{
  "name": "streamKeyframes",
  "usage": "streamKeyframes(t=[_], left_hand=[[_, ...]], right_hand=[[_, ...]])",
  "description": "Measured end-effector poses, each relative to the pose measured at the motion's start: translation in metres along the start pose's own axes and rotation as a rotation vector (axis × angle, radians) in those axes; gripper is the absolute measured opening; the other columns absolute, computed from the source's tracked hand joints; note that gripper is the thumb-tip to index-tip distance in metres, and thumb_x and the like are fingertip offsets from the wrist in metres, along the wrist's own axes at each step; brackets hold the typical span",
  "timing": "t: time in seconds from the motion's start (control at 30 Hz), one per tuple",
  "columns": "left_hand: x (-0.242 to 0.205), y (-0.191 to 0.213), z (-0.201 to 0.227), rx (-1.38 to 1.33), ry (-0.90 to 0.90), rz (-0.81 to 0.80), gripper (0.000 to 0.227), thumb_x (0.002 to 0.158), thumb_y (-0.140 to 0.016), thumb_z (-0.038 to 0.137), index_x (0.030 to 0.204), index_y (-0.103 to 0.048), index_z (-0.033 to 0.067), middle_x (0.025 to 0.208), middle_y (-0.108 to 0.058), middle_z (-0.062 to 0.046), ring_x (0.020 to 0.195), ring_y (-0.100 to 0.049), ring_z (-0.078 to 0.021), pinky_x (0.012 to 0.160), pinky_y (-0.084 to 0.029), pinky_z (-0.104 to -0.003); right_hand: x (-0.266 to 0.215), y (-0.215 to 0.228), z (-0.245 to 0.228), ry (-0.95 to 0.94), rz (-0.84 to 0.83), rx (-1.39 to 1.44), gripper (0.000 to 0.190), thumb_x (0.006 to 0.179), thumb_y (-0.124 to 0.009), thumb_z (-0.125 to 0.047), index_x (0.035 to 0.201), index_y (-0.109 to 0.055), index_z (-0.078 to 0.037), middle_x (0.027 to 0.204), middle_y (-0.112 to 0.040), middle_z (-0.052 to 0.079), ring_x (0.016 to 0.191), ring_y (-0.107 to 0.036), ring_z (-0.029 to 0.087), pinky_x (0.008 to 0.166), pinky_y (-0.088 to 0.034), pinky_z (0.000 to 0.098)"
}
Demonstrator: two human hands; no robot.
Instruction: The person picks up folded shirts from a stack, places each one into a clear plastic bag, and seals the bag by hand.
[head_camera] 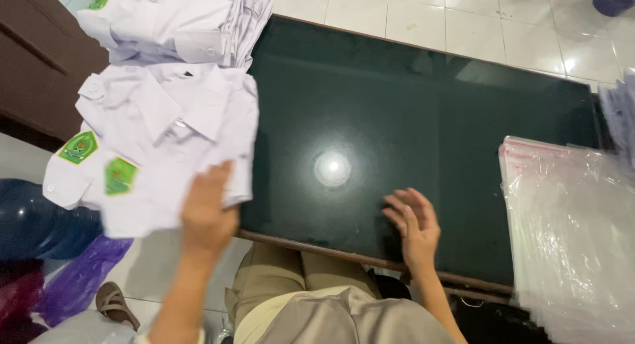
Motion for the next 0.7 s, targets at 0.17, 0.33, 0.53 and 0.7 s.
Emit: streamKeyframes(t=[0.17, 0.33, 0.53, 0.7], left_hand=[[-0.031, -0.056, 0.052, -0.096, 0.104, -0.123, 0.054, 0.075, -0.064, 0.008, 0.128, -0.056, 0.0094, 0.123, -0.060, -0.012, 0.110, -0.057, -0.0341, 0.098, -0.040, -0.045], [-0.052, -0.082, 0.110, -0.346, 0.119, -0.303, 0.063, 0.068, -0.059, 0.002, 0.130, -0.051, 0.0039, 0.121, -0.059, -0.019, 0.103, -0.057, -0.0417, 0.093, -0.039, -0.051], [-0.064, -0.091, 0.166, -0.463, -0.138, -0.490, 0.064, 0.091, -0.051, 0.042, 0.130, -0.044, -0.0078, 0.118, -0.053, -0.032, 0.110, -0.048, -0.0538, 0.095, -0.032, -0.060], [-0.043, -0.069, 0.152, -0.863, -0.032, -0.422, 0.029, 0.093, -0.051, 0.023, 0.117, -0.061, 0.0095, 0.124, -0.058, -0.015, 0.121, -0.048, -0.0390, 0.098, -0.036, -0.047]], right_hand=[[-0.012, -0.056, 0.051, -0.678, -0.342, 0.540, 0.056, 0.085, -0.046, -0.046, 0.129, -0.048, -0.012, 0.127, -0.050, 0.030, 0.113, -0.049, 0.052, 0.086, -0.043, 0.0634], [-0.013, -0.082, 0.095, -0.978, -0.485, 0.665, 0.070, 0.077, -0.048, -0.061, 0.132, -0.042, -0.019, 0.119, -0.053, 0.030, 0.112, -0.045, 0.058, 0.088, -0.028, 0.0791], [0.011, -0.029, 0.150, -1.161, -0.085, 0.283, 0.033, 0.082, -0.065, -0.028, 0.100, -0.062, -0.001, 0.083, -0.069, 0.019, 0.064, -0.065, 0.030, 0.057, -0.053, 0.0419], [0.044, 0.005, 0.106, -0.880, -0.021, 0.276, 0.054, 0.079, -0.060, -0.009, 0.132, -0.051, -0.019, 0.119, -0.058, 0.022, 0.098, -0.062, 0.039, 0.085, -0.048, 0.0544]])
Point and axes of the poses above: each hand's wrist, its own x-axis towards the middle knuckle, its own y-axis out of the back of the hand, z = x × y, the point moved 6 cm from there along x, towards the middle knuckle
